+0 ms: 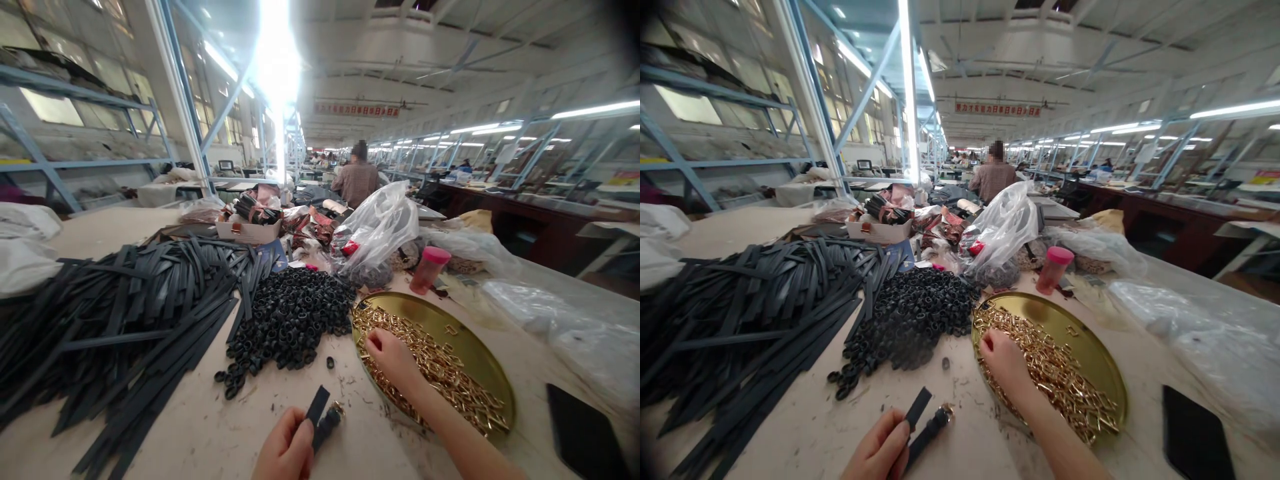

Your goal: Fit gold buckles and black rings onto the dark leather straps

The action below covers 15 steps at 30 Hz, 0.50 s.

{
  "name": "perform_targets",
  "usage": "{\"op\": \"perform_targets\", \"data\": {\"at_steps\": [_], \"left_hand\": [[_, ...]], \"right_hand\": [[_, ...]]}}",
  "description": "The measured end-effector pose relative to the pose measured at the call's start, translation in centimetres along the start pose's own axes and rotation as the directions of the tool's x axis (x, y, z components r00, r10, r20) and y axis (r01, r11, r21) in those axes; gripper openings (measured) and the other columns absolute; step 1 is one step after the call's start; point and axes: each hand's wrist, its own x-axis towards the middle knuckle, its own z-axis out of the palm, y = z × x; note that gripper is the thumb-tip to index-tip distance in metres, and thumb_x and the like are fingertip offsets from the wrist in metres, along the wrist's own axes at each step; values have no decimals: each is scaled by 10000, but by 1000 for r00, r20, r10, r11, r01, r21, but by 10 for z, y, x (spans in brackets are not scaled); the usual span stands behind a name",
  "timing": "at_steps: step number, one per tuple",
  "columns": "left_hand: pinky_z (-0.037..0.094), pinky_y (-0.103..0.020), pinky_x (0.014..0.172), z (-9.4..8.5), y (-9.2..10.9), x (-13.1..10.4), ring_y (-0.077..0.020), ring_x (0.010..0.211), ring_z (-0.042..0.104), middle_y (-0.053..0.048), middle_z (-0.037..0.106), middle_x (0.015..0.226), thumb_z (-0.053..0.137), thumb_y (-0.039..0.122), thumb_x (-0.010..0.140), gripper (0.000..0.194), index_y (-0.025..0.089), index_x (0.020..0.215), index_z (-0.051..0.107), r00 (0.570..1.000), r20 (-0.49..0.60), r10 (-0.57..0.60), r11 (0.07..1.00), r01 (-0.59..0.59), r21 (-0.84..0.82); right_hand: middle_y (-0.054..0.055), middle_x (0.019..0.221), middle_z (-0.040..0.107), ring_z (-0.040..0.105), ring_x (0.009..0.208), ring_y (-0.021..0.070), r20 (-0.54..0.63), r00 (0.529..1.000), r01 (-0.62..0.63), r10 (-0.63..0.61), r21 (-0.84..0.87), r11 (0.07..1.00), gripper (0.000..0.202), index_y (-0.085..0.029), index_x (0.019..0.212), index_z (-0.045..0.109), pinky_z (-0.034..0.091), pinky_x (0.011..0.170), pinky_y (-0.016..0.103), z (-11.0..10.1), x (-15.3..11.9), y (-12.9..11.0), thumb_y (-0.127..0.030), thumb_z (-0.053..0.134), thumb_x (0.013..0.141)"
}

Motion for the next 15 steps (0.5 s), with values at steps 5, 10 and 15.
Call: {"op": "perform_targets", "data": {"at_steps": [5,10,15], "left_hand": [[97,-193,361,13,19,-8,-32,316,169,126,354,409,528,507,693,333,192,767,448,998,20,68,990,-64,-126],[95,-189,371,16,19,-14,-20,325,202,121,342,387,651,494,550,387,169,697,500,998,55,18,997,-14,-79],[87,-191,335,6,13,-25,-19,272,170,141,272,311,609,511,527,368,209,595,410,995,83,-63,996,68,-64]], "right_hand": [[-55,546,435,402,504,96,273,962,-137,1,478,868,230,-185,667,480,345,512,213,-11,-70,-40,-362,445,809],[-54,546,443,344,479,54,560,826,-478,-67,758,445,204,-145,636,517,261,479,188,-4,-117,-71,-309,616,707],[-62,523,444,330,428,44,659,742,-609,-119,738,290,194,-137,690,558,234,447,191,11,-131,-79,-299,663,665]]}}
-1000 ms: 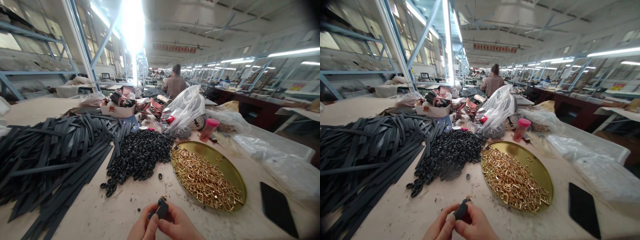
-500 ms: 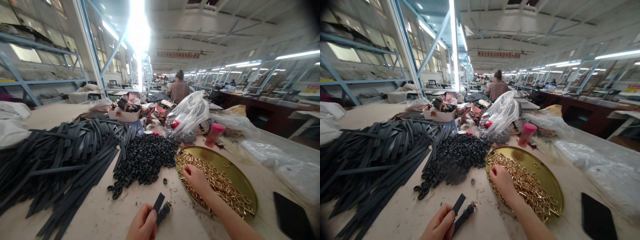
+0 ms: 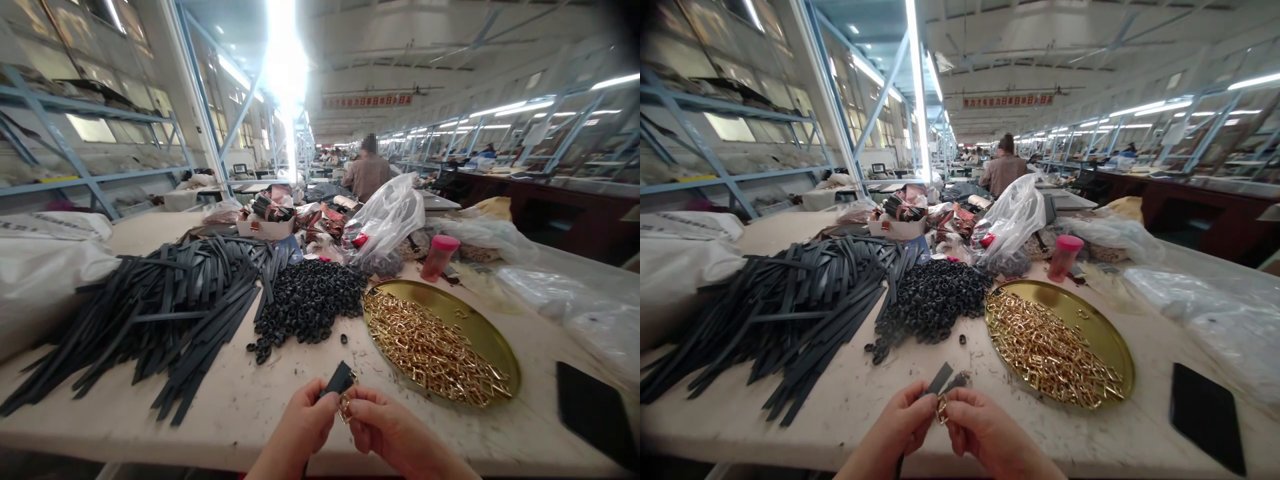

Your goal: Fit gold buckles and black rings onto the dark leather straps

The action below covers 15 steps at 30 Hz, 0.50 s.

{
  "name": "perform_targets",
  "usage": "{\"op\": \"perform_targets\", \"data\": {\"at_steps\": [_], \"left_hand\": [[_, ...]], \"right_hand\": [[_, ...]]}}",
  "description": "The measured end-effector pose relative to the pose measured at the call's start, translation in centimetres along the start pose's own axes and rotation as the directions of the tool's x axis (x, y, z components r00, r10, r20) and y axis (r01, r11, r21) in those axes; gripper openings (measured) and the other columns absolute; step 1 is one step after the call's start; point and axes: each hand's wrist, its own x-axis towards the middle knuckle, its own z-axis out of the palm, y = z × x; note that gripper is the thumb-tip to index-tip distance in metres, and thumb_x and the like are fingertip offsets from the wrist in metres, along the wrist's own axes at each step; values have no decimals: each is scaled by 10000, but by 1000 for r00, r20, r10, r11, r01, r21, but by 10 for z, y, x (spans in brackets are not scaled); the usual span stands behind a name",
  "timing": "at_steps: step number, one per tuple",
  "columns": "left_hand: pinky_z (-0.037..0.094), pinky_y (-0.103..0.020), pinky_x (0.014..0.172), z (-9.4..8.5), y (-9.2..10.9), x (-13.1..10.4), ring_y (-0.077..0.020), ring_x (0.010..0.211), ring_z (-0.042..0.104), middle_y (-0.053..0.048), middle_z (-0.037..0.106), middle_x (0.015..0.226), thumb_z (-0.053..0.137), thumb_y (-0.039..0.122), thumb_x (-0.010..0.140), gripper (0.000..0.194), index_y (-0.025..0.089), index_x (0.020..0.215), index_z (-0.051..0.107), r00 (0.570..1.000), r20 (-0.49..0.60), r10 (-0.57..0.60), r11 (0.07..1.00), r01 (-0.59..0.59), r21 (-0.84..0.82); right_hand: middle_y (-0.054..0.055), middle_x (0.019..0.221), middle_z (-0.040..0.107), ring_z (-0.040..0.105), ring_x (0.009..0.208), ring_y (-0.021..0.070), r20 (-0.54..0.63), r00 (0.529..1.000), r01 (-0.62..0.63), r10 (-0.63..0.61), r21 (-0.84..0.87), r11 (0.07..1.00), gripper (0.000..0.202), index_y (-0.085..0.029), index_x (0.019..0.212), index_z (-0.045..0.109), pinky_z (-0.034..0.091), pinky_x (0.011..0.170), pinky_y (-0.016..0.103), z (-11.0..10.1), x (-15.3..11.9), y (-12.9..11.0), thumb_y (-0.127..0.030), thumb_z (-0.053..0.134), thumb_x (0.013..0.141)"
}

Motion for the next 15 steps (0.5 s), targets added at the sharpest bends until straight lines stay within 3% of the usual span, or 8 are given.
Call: {"op": "perform_targets", "data": {"at_steps": [7,11,15], "left_hand": [[105,-177,316,-4,8,-15,-16,272,201,131,336,327,568,466,635,304,195,642,430,999,31,31,999,-32,24],[128,-177,307,4,-8,-7,-23,270,214,137,340,345,580,492,615,346,188,712,446,999,-10,48,997,-47,64],[146,-182,337,8,-28,1,-20,288,211,141,311,357,587,494,590,363,178,712,455,992,-90,83,996,-81,35]], "right_hand": [[-71,532,426,343,483,69,-79,974,184,-214,-279,943,321,-166,660,516,256,467,199,1,6,11,-453,659,679],[-72,543,421,308,467,56,-201,947,227,-250,-131,965,305,-164,654,512,241,463,197,6,7,17,-433,646,704],[-72,548,425,295,443,43,-241,946,226,-217,14,974,312,-160,625,514,230,440,191,8,10,28,-413,695,652]]}}
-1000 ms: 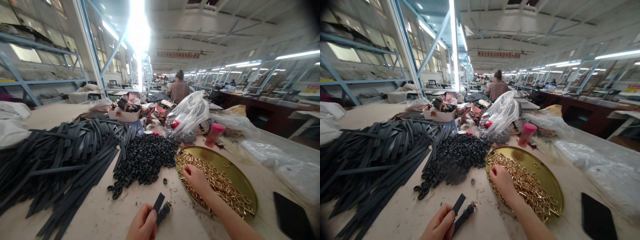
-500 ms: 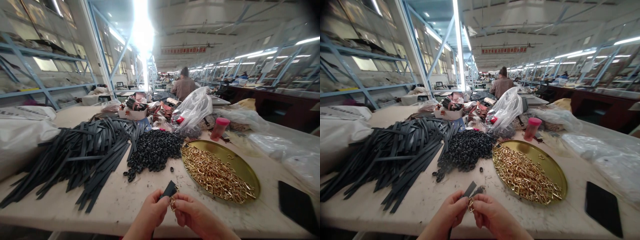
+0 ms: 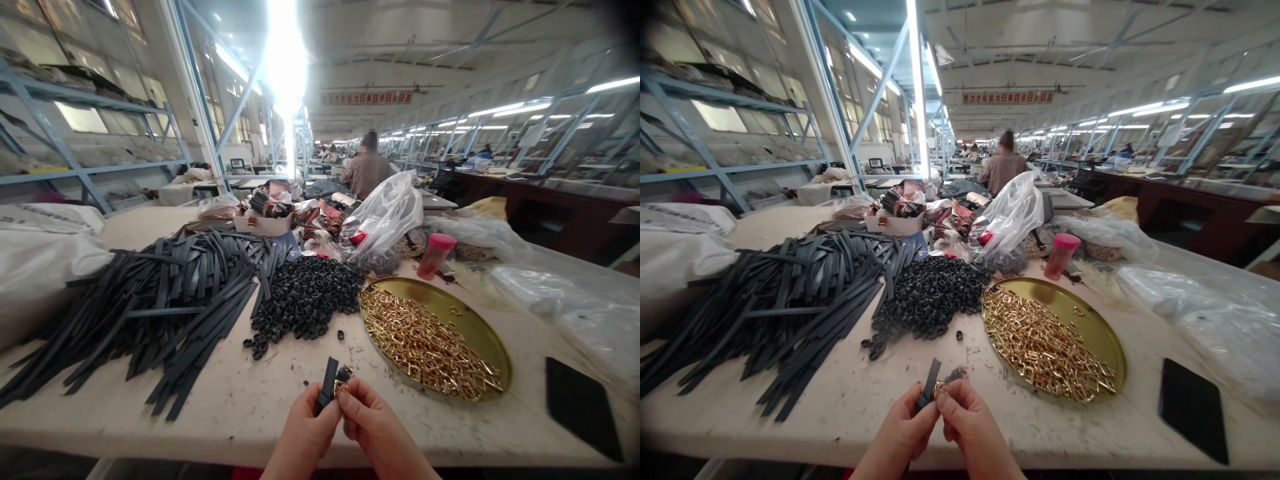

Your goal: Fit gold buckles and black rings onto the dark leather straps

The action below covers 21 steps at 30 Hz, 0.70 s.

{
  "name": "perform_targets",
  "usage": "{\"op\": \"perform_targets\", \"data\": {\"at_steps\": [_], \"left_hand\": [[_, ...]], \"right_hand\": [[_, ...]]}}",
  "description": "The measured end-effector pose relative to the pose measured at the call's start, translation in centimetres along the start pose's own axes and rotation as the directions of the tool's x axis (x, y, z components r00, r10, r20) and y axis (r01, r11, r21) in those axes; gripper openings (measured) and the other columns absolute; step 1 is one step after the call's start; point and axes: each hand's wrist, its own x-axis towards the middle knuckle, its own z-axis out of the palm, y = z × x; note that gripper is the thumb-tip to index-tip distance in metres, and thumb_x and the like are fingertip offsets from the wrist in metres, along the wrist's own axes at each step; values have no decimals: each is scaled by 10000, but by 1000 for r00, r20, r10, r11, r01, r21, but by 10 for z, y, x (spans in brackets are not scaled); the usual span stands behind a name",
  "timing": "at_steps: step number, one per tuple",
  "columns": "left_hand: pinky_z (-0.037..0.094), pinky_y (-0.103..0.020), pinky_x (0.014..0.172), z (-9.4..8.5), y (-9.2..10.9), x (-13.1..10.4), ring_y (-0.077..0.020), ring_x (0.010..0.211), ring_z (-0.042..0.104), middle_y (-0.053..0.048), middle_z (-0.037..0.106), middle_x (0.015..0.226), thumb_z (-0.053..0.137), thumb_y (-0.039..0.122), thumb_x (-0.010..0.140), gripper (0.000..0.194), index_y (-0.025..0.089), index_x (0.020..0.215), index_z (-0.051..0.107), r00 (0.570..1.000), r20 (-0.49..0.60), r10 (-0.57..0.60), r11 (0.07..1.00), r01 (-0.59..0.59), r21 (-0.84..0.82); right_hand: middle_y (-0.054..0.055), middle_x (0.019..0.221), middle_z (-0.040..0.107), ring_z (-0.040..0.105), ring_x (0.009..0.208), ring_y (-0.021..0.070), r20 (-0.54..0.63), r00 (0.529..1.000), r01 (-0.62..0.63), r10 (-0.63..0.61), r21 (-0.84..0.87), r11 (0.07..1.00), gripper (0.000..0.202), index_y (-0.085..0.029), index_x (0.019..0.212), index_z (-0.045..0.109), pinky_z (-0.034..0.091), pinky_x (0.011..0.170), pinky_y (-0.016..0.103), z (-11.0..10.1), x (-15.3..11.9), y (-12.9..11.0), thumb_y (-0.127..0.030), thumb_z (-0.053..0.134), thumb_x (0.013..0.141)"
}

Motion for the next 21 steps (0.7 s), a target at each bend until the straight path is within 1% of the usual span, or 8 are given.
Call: {"op": "perform_targets", "data": {"at_steps": [3,6,8,11,14,17,19,21], "left_hand": [[148,-191,352,-4,1,-3,-28,304,211,138,298,368,567,455,610,311,182,708,456,999,8,-34,999,34,2],[154,-189,376,-10,14,-9,-32,346,238,126,303,403,562,306,645,164,178,687,469,995,91,-41,990,28,136],[156,-185,386,-13,24,-13,-30,370,248,119,315,428,575,257,643,138,175,662,464,991,122,-52,974,23,225],[142,-188,364,-16,32,-15,-38,342,228,123,312,407,561,400,675,243,187,692,445,984,158,-79,977,45,207],[130,-192,350,-20,30,-17,-48,319,193,118,343,403,415,554,741,365,191,769,443,980,196,-43,991,17,134],[212,-192,386,-24,25,-24,-62,352,278,87,413,456,419,513,764,325,192,741,459,992,127,3,966,-36,257],[300,-201,469,-24,25,-30,-95,453,406,45,489,527,446,426,780,256,188,702,498,992,102,77,912,-111,394],[348,-215,582,-23,27,-34,-139,608,500,-2,572,642,438,345,801,216,188,711,555,980,122,159,840,-199,505]], "right_hand": [[-50,592,485,364,469,56,18,999,44,-43,-87,995,303,-157,680,556,279,455,195,-4,2,1,-424,695,647],[-14,701,571,492,602,108,139,984,140,-110,-230,963,282,-174,832,580,360,540,221,-11,4,-7,-378,690,671],[-23,698,576,511,638,120,197,973,178,-122,-302,937,282,-188,899,581,373,568,229,-14,5,-14,-327,691,680],[-52,607,542,479,556,97,182,977,162,-108,-319,934,290,-185,905,609,358,524,218,-15,5,-21,-309,707,662],[-40,605,577,477,506,79,53,997,71,-64,-153,986,261,-171,814,642,394,513,218,-13,3,-20,-328,733,627],[-33,651,601,523,511,76,-124,990,-40,60,159,987,288,-185,783,642,466,543,226,-11,2,-11,-278,790,553],[-33,651,602,548,505,83,-133,981,-95,141,305,947,329,-194,798,636,491,528,227,-9,1,0,-255,808,524],[-24,654,612,563,495,89,-88,981,-134,175,350,927,331,-193,807,628,498,506,227,-7,1,11,-263,804,536]]}}
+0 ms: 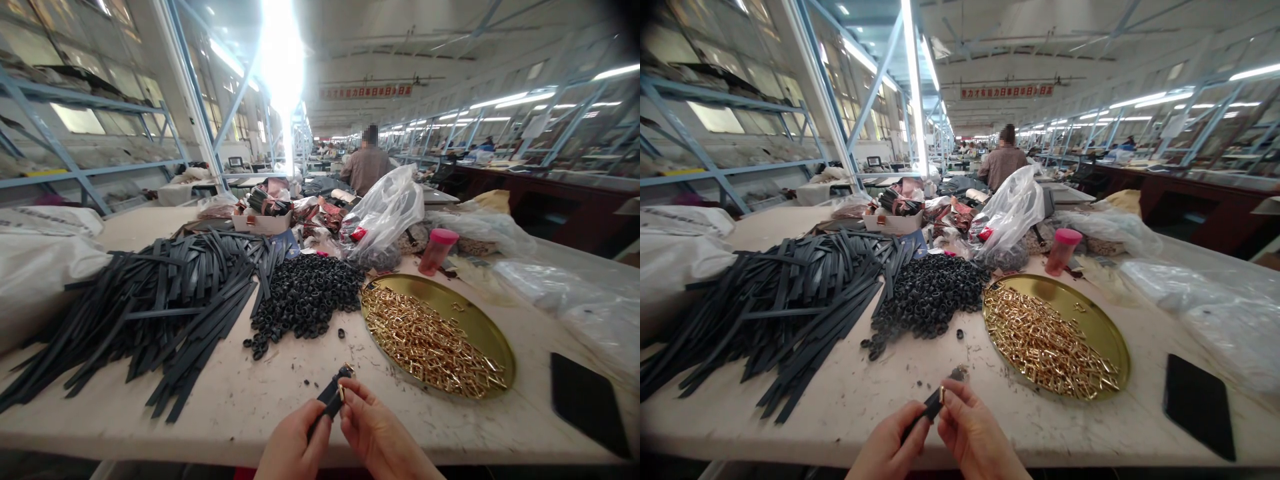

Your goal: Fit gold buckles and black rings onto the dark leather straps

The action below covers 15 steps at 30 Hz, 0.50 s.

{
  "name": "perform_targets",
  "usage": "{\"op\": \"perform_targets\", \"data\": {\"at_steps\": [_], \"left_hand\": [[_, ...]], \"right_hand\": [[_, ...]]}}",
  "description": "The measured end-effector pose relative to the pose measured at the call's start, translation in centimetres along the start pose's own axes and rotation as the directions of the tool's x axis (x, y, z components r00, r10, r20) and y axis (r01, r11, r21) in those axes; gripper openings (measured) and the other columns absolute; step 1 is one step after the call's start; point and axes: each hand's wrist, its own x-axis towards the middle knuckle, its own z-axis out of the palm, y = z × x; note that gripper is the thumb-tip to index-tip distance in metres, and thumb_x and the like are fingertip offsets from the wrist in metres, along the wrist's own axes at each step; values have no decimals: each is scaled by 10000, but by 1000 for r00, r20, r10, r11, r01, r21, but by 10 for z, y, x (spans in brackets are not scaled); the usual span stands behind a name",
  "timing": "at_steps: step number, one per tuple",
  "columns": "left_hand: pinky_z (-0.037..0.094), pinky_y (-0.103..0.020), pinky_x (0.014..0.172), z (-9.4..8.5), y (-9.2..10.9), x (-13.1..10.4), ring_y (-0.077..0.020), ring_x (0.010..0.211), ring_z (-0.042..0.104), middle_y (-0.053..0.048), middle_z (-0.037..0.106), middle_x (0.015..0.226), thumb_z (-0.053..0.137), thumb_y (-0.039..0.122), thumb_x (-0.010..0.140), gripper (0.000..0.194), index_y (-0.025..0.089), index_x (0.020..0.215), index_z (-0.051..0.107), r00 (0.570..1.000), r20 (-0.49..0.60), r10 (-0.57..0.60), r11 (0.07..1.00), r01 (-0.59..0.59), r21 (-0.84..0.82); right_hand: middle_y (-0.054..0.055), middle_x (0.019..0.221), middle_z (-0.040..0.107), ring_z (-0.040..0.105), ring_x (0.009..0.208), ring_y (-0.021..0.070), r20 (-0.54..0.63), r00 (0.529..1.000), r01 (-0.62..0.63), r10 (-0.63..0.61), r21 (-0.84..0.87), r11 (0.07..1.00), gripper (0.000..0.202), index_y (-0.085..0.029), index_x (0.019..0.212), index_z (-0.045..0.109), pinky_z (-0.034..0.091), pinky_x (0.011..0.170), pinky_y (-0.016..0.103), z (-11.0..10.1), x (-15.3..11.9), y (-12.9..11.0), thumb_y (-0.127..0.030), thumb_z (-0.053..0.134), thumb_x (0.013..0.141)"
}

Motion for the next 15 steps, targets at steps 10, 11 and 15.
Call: {"op": "perform_targets", "data": {"at_steps": [10,11,15], "left_hand": [[351,-224,597,9,1,2,-148,631,495,-9,572,671,409,282,796,184,170,735,541,999,38,-5,1000,4,26],[358,-225,607,9,-1,2,-148,642,499,-9,575,680,421,293,792,181,168,743,542,999,39,-8,1000,8,-6],[390,-240,642,9,-2,1,-148,656,513,-9,572,671,448,372,781,226,165,727,518,996,87,-8,978,26,-208]], "right_hand": [[-55,577,575,455,416,38,-83,978,187,-192,-65,980,318,-175,700,598,404,433,172,1,2,10,-352,799,528],[-54,577,571,455,421,45,-68,981,177,-183,-80,981,323,-177,704,592,399,435,180,2,1,10,-367,792,535],[-45,536,542,450,422,72,43,982,191,-186,-270,944,367,-163,694,587,357,422,203,0,-2,16,-461,750,556]]}}
